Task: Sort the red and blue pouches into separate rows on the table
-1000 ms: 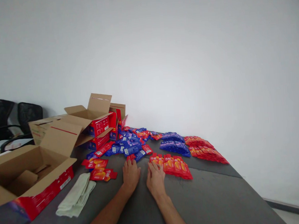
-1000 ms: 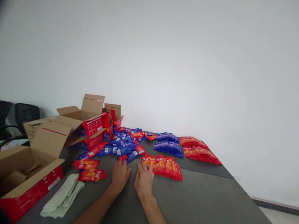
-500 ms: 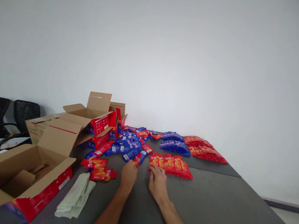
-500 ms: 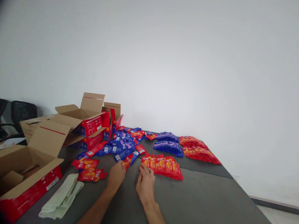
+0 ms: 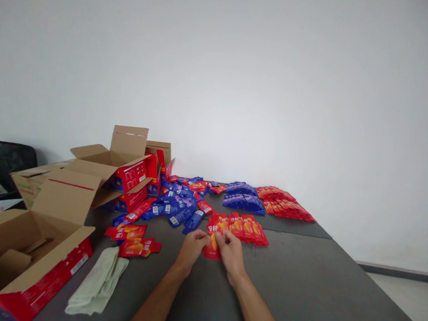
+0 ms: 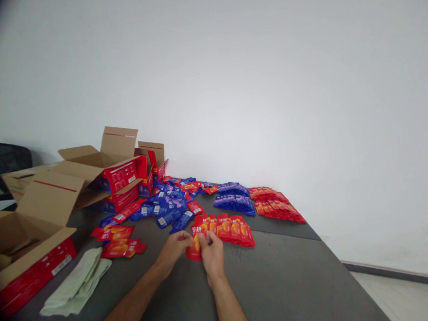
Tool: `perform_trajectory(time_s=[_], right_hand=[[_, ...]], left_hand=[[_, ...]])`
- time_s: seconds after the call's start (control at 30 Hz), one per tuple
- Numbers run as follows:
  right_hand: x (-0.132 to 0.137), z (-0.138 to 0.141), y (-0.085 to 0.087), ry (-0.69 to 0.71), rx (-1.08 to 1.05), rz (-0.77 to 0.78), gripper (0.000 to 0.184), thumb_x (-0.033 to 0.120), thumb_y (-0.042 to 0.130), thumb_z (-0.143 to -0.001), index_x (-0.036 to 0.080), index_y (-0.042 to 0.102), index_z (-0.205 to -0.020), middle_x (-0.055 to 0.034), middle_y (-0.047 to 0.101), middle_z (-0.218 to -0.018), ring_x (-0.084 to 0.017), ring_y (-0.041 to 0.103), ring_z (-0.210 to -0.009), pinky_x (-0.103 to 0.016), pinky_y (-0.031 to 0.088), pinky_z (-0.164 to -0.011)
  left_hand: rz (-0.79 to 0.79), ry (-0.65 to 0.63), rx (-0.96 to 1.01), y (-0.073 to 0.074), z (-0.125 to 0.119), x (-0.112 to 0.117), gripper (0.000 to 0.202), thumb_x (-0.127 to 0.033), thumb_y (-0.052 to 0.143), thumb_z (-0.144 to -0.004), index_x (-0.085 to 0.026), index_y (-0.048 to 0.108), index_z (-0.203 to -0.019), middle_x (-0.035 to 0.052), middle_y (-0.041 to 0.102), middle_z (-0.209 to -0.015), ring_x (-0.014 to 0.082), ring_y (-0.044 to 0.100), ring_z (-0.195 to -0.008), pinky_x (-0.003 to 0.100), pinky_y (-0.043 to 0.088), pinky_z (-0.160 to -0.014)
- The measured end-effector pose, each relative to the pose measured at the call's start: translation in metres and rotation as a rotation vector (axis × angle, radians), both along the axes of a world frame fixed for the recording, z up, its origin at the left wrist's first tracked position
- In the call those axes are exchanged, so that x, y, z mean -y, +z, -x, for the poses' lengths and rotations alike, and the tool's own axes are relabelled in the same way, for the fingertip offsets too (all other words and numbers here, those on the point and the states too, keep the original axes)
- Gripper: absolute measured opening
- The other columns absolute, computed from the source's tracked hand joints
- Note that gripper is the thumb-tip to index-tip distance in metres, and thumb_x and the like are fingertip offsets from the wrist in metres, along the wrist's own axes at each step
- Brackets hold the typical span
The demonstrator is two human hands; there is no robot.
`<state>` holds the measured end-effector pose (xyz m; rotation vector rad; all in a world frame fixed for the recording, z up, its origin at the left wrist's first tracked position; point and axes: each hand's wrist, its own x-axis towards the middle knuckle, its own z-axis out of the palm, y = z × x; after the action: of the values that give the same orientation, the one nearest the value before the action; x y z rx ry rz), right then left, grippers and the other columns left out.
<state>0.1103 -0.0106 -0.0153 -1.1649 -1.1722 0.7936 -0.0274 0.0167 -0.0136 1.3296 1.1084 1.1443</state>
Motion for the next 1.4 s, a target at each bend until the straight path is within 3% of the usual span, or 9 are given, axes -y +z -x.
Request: perform_trajectory(time_s=[0.1, 0.2, 0.43, 0.63, 0.77, 0.93, 1.1, 1.3, 1.4], right_hand=[[0.003, -0.001, 0.003, 0.065, -0.085, 0.005, 0.036, 0.052, 0.063, -0.080, 0.017, 0.057, -0.072, 0.0055, 0.047, -0.062, -0.010, 0.036, -0.057, -0.021, 0.029, -0.052], [0.004, 0.000, 0.005, 0.062, -0.136, 0.025, 0.036, 0.051, 0.065, -0.077, 0.017, 0.056, -0.070, 0.0055, 0.046, -0.062, -0.010, 0.035, -0.056, -0.022, 0.028, -0.052], [0.003, 0.006, 0.005, 0.057, -0.134, 0.036, 0.038, 0.048, 0.067, -0.076, 0.020, 0.046, -0.061, 0.0068, 0.039, -0.058, -0.010, 0.033, -0.055, -0.022, 0.028, -0.052], [0.002, 0.005, 0.000, 0.128, -0.109, 0.065, 0.032, 0.044, 0.067, -0.077, 0.018, 0.051, -0.065, 0.0062, 0.043, -0.059, -0.009, 0.035, -0.055, -0.021, 0.029, -0.053], [0.002, 0.007, -0.001, 0.128, -0.066, 0.085, 0.033, 0.043, 0.067, -0.076, 0.018, 0.050, -0.064, 0.0061, 0.043, -0.058, -0.009, 0.035, -0.055, -0.021, 0.028, -0.053], [0.007, 0.011, 0.008, 0.176, -0.066, 0.081, 0.036, 0.050, 0.066, -0.078, 0.017, 0.054, -0.069, 0.0052, 0.046, -0.060, -0.009, 0.037, -0.056, -0.021, 0.029, -0.053], [0.013, 0.012, 0.013, 0.336, -0.051, 0.141, 0.041, 0.056, 0.067, -0.076, 0.015, 0.060, -0.071, 0.0022, 0.055, -0.063, -0.010, 0.042, -0.055, -0.021, 0.031, -0.052], [0.011, 0.009, 0.010, 0.254, -0.111, 0.126, 0.039, 0.053, 0.068, -0.076, 0.014, 0.066, -0.074, -0.0011, 0.061, -0.067, -0.014, 0.050, -0.060, -0.024, 0.038, -0.057], [0.010, 0.009, 0.010, 0.264, -0.113, 0.112, 0.039, 0.053, 0.066, -0.077, 0.015, 0.066, -0.075, -0.0007, 0.061, -0.066, -0.015, 0.052, -0.061, -0.024, 0.040, -0.059]], left_hand=[[-0.049, -0.032, -0.027, 0.008, 0.006, 0.000, 0.024, -0.037, 0.061, -0.074, -0.014, 0.063, -0.070, -0.0001, 0.062, -0.064, 0.0113, 0.053, -0.058, 0.023, 0.038, -0.058], [-0.074, -0.057, -0.027, 0.011, 0.009, 0.001, 0.023, -0.037, 0.062, -0.073, -0.014, 0.062, -0.070, -0.0004, 0.062, -0.063, 0.0114, 0.052, -0.057, 0.023, 0.038, -0.058], [-0.207, 0.200, -0.139, 0.008, 0.006, 0.000, 0.014, -0.028, 0.061, -0.070, -0.018, 0.055, -0.062, -0.0022, 0.060, -0.059, 0.0118, 0.053, -0.057, 0.023, 0.039, -0.057], [-0.132, 0.068, 0.073, 0.011, 0.005, 0.000, 0.027, -0.043, 0.061, -0.075, -0.016, 0.060, -0.073, -0.0006, 0.062, -0.067, 0.0129, 0.055, -0.062, 0.023, 0.042, -0.060], [-0.176, 0.168, -0.087, 0.010, 0.007, -0.001, 0.032, -0.045, 0.060, -0.075, -0.017, 0.054, -0.061, -0.0040, 0.054, -0.056, 0.0102, 0.047, -0.054, 0.022, 0.035, -0.053], [-0.235, 0.263, -0.161, 0.013, 0.010, 0.000, 0.029, -0.042, 0.057, -0.078, -0.019, 0.052, -0.062, -0.0046, 0.054, -0.054, 0.0102, 0.047, -0.052, 0.022, 0.034, -0.053], [-0.172, 0.214, -0.038, 0.017, 0.014, 0.000, 0.034, -0.049, 0.059, -0.076, -0.017, 0.057, -0.064, -0.0023, 0.060, -0.059, 0.0115, 0.052, -0.056, 0.022, 0.038, -0.055], [-0.049, 0.040, -0.022, 0.017, 0.018, -0.001, 0.035, -0.050, 0.062, -0.073, -0.016, 0.061, -0.066, -0.0017, 0.059, -0.054, 0.0109, 0.050, -0.048, 0.022, 0.037, -0.050], [-0.084, 0.052, -0.082, 0.014, 0.017, -0.003, 0.030, -0.045, 0.060, -0.074, -0.017, 0.058, -0.063, -0.0024, 0.056, -0.050, 0.0111, 0.049, -0.047, 0.023, 0.036, -0.050]])
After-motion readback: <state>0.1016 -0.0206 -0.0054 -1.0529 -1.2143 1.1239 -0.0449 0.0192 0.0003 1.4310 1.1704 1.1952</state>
